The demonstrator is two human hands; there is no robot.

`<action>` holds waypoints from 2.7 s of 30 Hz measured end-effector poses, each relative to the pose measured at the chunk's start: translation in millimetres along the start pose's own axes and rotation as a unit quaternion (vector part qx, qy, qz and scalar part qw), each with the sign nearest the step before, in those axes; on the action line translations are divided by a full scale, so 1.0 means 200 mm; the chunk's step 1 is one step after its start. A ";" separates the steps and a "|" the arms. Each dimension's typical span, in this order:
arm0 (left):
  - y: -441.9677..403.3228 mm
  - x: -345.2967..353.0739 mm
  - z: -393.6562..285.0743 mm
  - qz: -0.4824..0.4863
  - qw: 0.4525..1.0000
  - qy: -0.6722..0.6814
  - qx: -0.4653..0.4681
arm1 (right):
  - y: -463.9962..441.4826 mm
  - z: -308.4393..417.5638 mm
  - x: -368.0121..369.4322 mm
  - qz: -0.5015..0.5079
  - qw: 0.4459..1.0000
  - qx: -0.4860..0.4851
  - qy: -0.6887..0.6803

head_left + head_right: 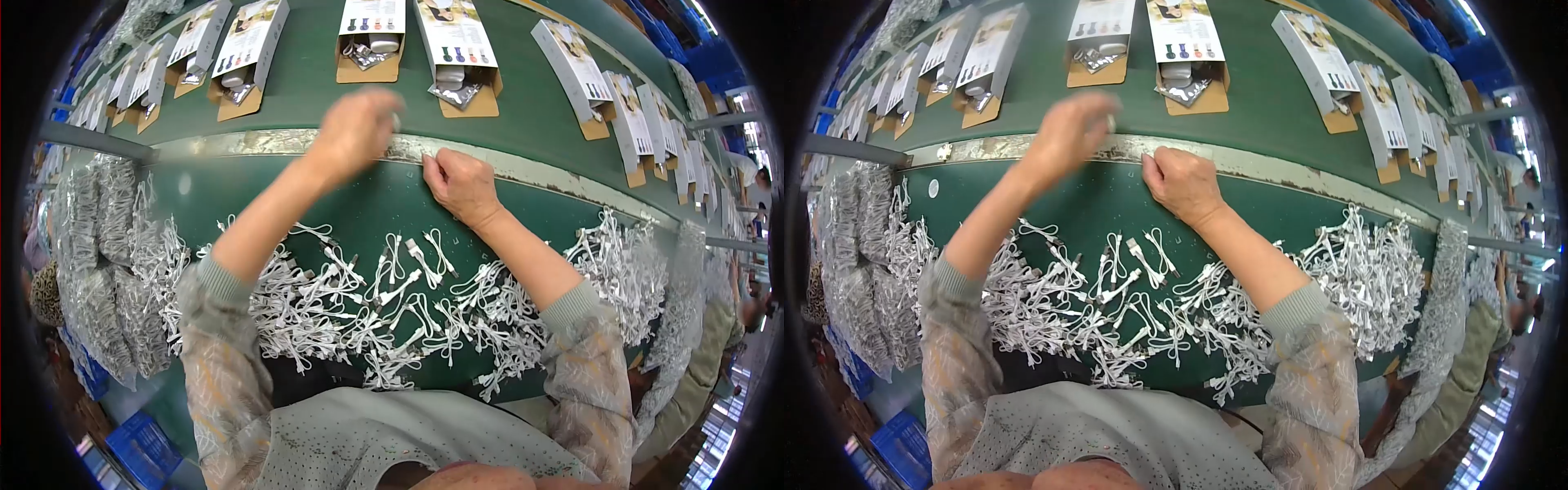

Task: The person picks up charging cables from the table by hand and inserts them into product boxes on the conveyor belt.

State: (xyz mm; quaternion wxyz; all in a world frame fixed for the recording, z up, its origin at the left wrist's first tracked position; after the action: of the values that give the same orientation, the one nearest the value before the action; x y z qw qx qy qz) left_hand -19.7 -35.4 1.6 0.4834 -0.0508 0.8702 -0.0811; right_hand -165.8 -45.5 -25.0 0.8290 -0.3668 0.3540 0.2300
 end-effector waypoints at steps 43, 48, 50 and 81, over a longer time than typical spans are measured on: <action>0.77 -0.52 0.31 -0.080 0.987 -0.059 -0.129 | 0.14 0.21 0.23 0.185 0.587 0.481 -0.625; 0.83 -0.55 0.66 -0.161 0.961 -0.081 -0.208 | -0.10 0.21 0.49 0.169 0.572 0.468 -0.652; 0.81 -0.54 0.72 -0.190 0.955 -0.083 -0.211 | -0.26 0.17 0.61 0.151 0.582 0.451 -0.659; 0.93 -0.44 0.36 0.049 0.957 0.008 -0.286 | -0.27 0.31 0.28 0.156 0.973 0.120 -0.119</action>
State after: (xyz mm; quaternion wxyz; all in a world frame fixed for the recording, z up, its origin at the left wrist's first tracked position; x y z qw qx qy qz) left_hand 86.2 155.9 1.5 0.4446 -0.1436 0.8624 0.1947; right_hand -69.1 -24.6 -13.2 0.8571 -0.1748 0.3309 0.3541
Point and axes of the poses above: each hand's wrist, its own y-axis away from the middle knuckle, its own x-axis out of the palm, z = x × y, the point moved 9 cm from there along -y, towards the middle knuckle, and after that the axes turned 1 degree about y, right-handed, at the moved point
